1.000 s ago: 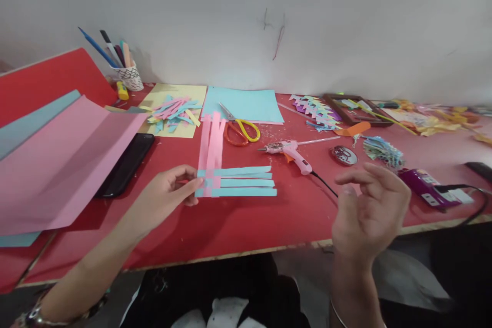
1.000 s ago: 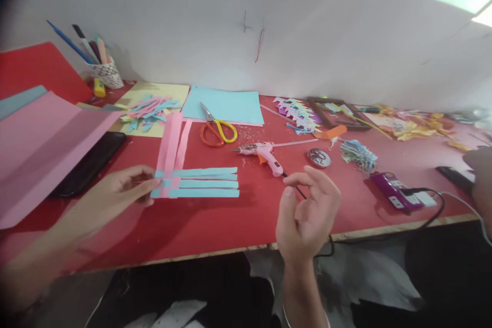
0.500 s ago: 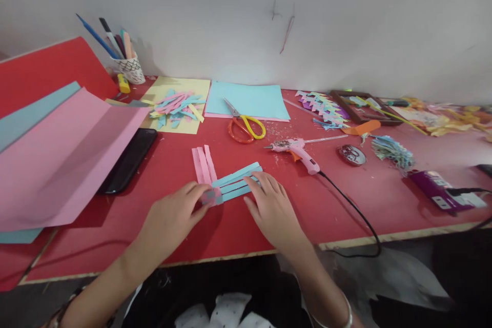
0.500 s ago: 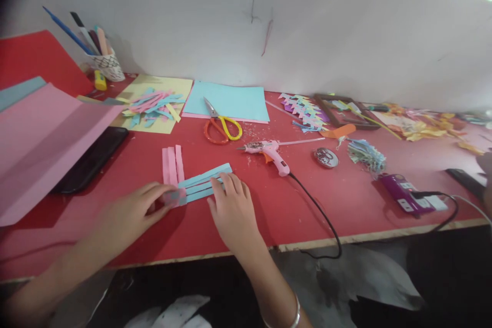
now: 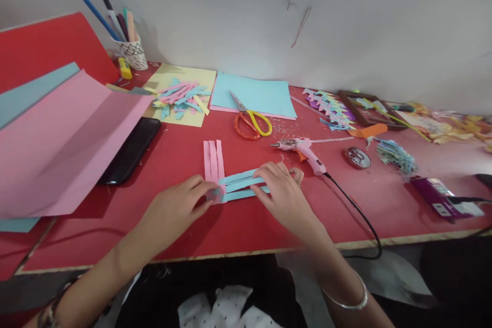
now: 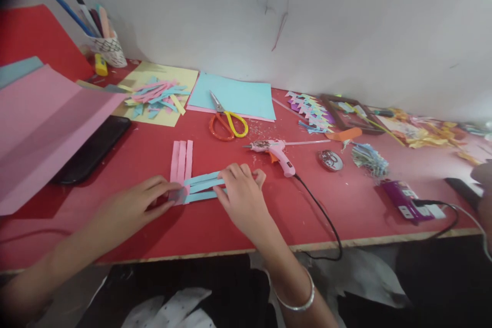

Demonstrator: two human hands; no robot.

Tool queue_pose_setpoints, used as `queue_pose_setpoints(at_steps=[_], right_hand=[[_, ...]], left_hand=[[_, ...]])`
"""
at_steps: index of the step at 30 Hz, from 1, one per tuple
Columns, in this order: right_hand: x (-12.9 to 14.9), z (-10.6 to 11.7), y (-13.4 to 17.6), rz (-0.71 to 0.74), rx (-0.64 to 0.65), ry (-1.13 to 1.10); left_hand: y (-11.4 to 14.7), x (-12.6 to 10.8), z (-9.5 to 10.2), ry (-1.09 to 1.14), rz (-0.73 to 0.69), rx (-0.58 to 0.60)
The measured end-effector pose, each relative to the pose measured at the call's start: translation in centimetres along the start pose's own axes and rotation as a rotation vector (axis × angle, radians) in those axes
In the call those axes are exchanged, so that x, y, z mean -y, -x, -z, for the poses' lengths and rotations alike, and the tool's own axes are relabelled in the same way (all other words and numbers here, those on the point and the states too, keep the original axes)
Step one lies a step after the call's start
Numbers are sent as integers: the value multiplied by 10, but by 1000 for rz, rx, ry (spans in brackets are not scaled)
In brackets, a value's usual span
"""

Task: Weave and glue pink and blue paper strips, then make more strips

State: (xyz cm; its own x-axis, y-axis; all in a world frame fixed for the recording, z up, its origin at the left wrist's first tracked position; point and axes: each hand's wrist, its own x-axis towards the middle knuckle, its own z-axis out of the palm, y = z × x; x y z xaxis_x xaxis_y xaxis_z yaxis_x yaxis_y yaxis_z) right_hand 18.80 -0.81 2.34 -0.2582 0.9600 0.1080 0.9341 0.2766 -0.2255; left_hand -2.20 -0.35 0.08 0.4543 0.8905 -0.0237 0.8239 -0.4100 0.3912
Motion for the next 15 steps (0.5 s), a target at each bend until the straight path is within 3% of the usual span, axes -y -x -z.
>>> queue_pose_setpoints(at_steps=[6,10,15], right_hand=[[-9,11,-1,55,70,-193],[-13,12,2,-7,160,-251],[-17,6,3,-32,60,-228]], left_hand=[[2,8,-5,-22,-67,-42],[1,7,-5,-2,-63,-38],[-1,6,-1,10,-55,-4]])
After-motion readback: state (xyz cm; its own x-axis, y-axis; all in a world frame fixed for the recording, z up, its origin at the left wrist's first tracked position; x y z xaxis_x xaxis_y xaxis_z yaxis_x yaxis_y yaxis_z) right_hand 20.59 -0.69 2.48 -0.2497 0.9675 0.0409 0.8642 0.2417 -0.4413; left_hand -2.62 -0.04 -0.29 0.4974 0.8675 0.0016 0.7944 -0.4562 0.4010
